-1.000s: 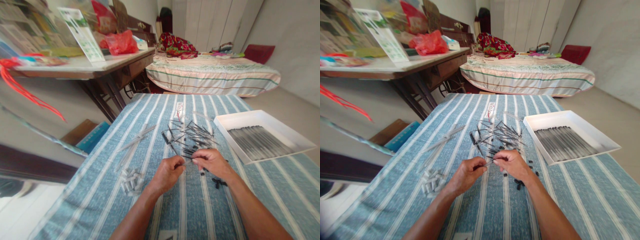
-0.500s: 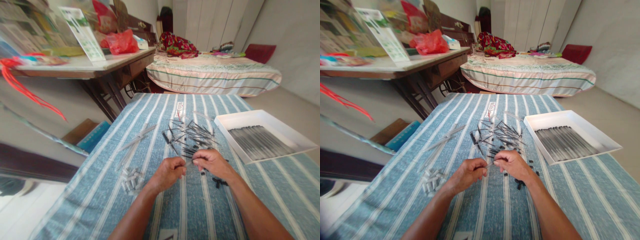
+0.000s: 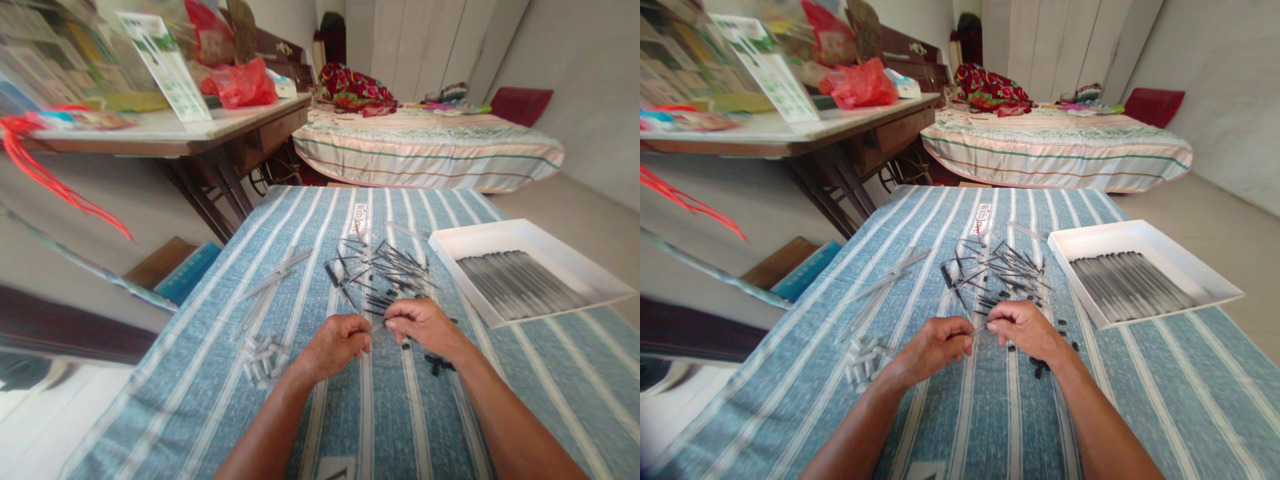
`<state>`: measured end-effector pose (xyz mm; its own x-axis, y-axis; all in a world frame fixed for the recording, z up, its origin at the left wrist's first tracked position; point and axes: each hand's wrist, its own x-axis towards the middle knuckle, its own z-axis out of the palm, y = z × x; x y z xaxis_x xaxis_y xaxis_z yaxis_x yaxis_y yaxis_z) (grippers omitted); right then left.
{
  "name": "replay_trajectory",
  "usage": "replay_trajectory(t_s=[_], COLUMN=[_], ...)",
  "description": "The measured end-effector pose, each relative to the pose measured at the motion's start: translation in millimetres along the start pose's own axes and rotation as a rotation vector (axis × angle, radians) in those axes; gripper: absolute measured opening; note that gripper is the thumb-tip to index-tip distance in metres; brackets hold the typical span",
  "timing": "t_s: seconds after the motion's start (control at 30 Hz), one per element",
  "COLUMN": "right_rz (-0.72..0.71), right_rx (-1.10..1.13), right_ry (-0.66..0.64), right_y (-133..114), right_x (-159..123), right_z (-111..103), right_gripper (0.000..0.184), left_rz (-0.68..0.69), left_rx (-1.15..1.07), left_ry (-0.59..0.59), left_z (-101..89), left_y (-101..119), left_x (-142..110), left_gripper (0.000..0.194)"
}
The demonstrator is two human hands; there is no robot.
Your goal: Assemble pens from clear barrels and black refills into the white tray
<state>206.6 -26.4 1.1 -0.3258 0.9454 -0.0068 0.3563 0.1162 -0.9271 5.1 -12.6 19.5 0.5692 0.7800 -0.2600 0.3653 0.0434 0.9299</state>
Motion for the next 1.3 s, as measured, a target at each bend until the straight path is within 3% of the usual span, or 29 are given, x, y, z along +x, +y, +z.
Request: replay_trajectory(t_s=[0.73,1.3], right_rz=[0.003,0.036], right_rx=[-0.050,-0.082], right_ry=[-0.017,-0.057], right_y=[1.3,0.8], right_x=[-0.4,0.0], right_z=[-1.8,-1.2], right_gripper=[0.016,0.020], left_rz=[-0.063,-0.052], left_rx=[0.025,0.014], left_ry=[-0.061,-0.010], left_z=[-1.5,2.6], left_y=[3.9,-0.4], left_x=[-1.5,1.1], left_gripper=[0.013,0.010])
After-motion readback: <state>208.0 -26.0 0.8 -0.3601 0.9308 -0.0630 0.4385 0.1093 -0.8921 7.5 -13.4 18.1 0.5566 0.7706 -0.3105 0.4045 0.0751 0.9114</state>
